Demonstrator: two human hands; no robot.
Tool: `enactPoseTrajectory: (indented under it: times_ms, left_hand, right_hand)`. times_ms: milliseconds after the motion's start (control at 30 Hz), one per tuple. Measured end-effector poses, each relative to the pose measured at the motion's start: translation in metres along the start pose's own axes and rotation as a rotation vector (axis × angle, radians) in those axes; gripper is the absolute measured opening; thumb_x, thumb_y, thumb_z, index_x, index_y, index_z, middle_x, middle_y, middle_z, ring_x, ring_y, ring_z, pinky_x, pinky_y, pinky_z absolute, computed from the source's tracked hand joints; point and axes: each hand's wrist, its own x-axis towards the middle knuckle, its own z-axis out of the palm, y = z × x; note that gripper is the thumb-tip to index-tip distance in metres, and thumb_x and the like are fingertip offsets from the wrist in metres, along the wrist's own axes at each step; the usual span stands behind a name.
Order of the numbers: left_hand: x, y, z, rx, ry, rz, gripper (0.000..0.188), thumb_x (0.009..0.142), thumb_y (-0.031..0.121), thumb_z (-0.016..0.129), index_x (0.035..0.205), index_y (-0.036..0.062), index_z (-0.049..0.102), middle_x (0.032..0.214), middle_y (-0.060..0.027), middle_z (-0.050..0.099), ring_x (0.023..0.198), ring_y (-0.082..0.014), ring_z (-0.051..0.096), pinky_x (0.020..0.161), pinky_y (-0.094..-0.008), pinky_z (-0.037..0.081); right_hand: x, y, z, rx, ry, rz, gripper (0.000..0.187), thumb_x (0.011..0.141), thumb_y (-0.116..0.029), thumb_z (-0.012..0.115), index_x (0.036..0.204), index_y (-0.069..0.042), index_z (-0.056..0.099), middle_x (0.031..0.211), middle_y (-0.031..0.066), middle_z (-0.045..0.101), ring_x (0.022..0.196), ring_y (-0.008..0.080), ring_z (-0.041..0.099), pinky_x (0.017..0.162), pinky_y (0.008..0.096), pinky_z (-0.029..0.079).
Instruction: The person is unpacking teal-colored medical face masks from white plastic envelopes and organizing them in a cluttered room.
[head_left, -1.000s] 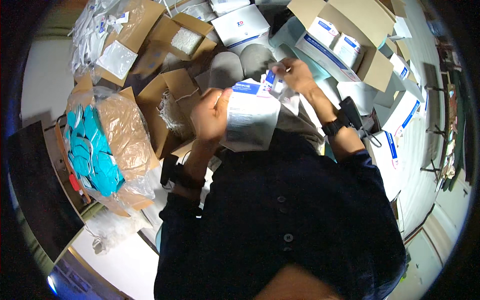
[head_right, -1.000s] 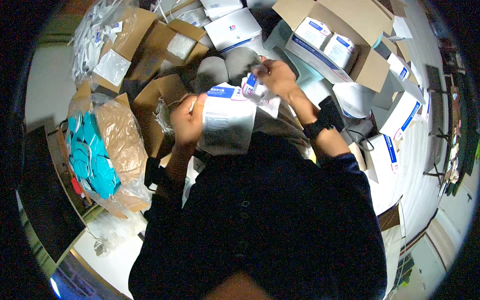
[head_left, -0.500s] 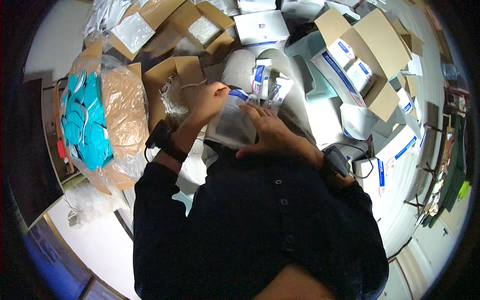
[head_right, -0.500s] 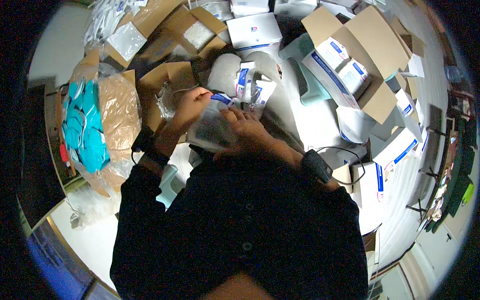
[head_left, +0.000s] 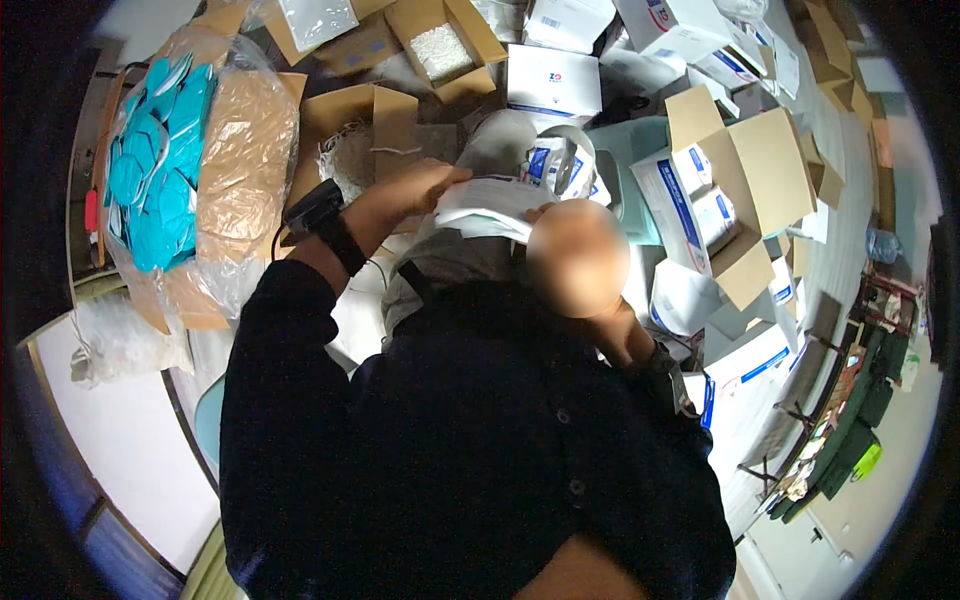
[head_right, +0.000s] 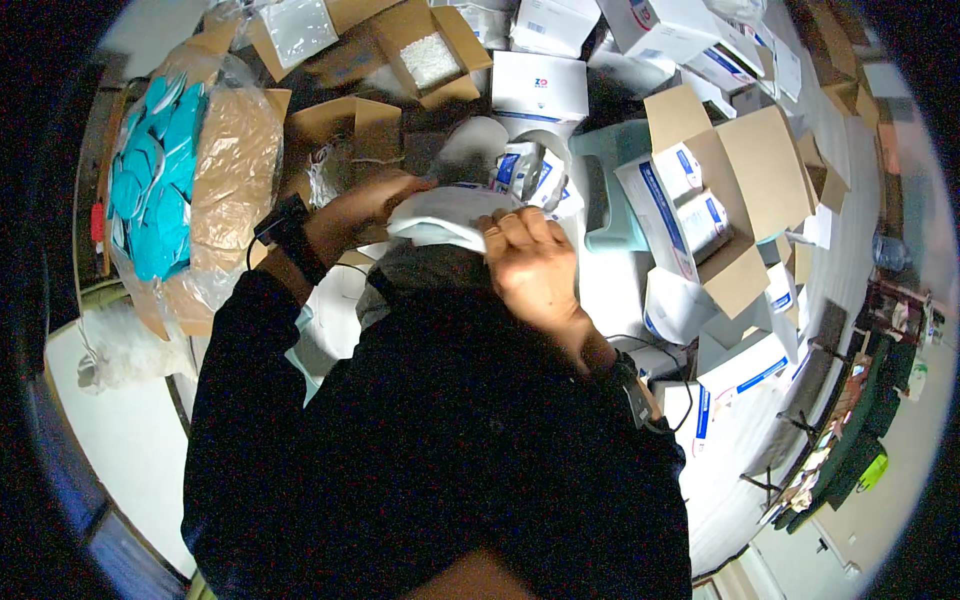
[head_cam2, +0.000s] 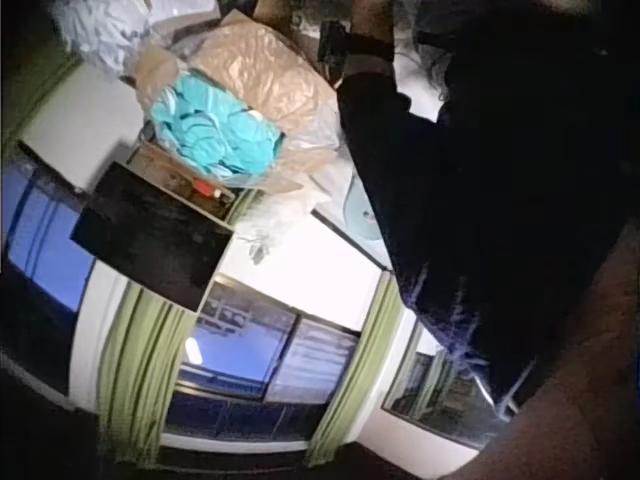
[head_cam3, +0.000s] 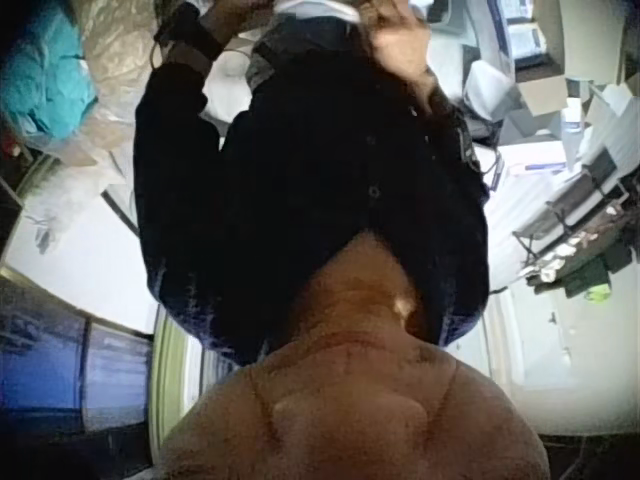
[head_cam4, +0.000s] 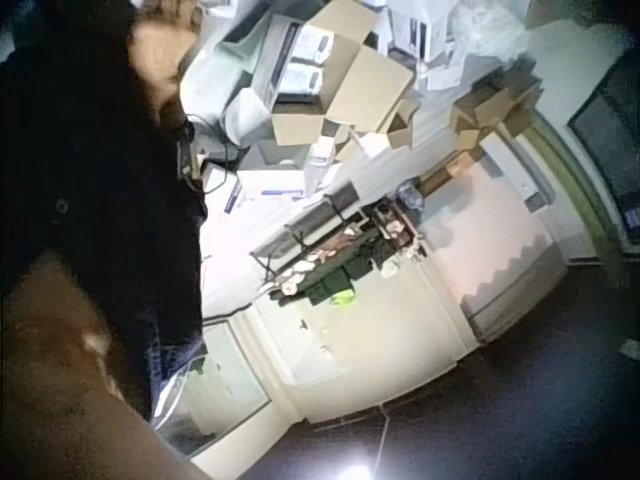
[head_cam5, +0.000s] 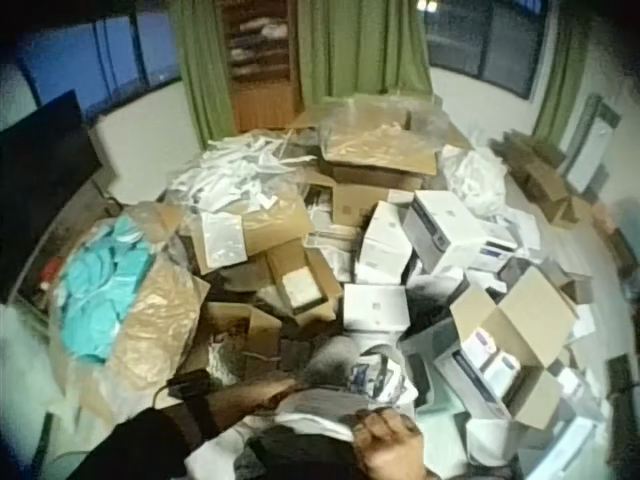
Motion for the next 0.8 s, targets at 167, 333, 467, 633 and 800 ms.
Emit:
enactPoseTrajectory:
  times_ms: [167,333,467,633,800]
  left_hand:
    - [0.005,0.011,0.017,-0.538,0.142,-0.278,0.065,0.096,0.059,0.038,0.106,-0.0007,0.063,0.087,-0.0119,0.067,0.067,-0.0169,0.065,0.06,-0.0293,0.055]
    - [-0.004,0.032,0.028,-0.368,0.284,-0.2,0.065,0.096,0.059,0.037,0.108,0.0013,0.064,0.096,-0.0115,0.065,0.08,-0.0186,0.064,0.07,-0.0327,0.054]
    - [-0.003,0.024,0.044,-0.677,0.219,0.111,0.054,0.099,0.052,0.038,0.114,0.0063,0.063,0.106,-0.0102,0.065,0.098,-0.0187,0.061,0.085,-0.0347,0.05]
    - [0.0,0.034,0.059,-0.74,0.153,0.186,0.046,0.1,0.044,0.04,0.115,0.0038,0.059,0.105,-0.0089,0.062,0.102,-0.0183,0.06,0.084,-0.0311,0.052]
    - [-0.001,0.032,0.08,-0.816,0.225,0.205,0.031,0.098,0.027,0.05,0.119,0.003,0.052,0.111,-0.0095,0.058,0.103,-0.0182,0.059,0.08,-0.0301,0.057]
  right_hand:
    - [-0.01,0.025,0.005,0.275,0.133,0.23,0.012,0.077,-0.004,0.068,0.088,-0.007,0.07,0.083,0.0074,0.066,0.079,0.0243,0.064,0.066,0.0335,0.053]
    - [-0.022,0.034,0.001,0.443,0.178,0.453,0.01,0.09,-0.006,0.063,0.09,0.003,0.067,0.087,0.0151,0.066,0.063,0.0165,0.061,0.055,0.0271,0.047]
    - [-0.024,0.025,-0.014,0.502,0.208,0.59,0.015,0.093,-0.006,0.057,0.087,0.006,0.063,0.084,0.0136,0.065,0.052,0.0138,0.056,0.049,0.0265,0.044]
    - [-0.046,0.035,-0.014,0.725,0.24,0.702,0.016,0.096,-0.007,0.053,0.095,0.005,0.062,0.082,0.0121,0.064,0.059,0.0164,0.063,0.054,0.0282,0.051]
    - [-0.063,0.043,-0.001,0.856,0.193,0.824,0.016,0.097,-0.011,0.053,0.099,0.004,0.06,0.081,0.0091,0.065,0.063,0.0151,0.065,0.058,0.0264,0.052]
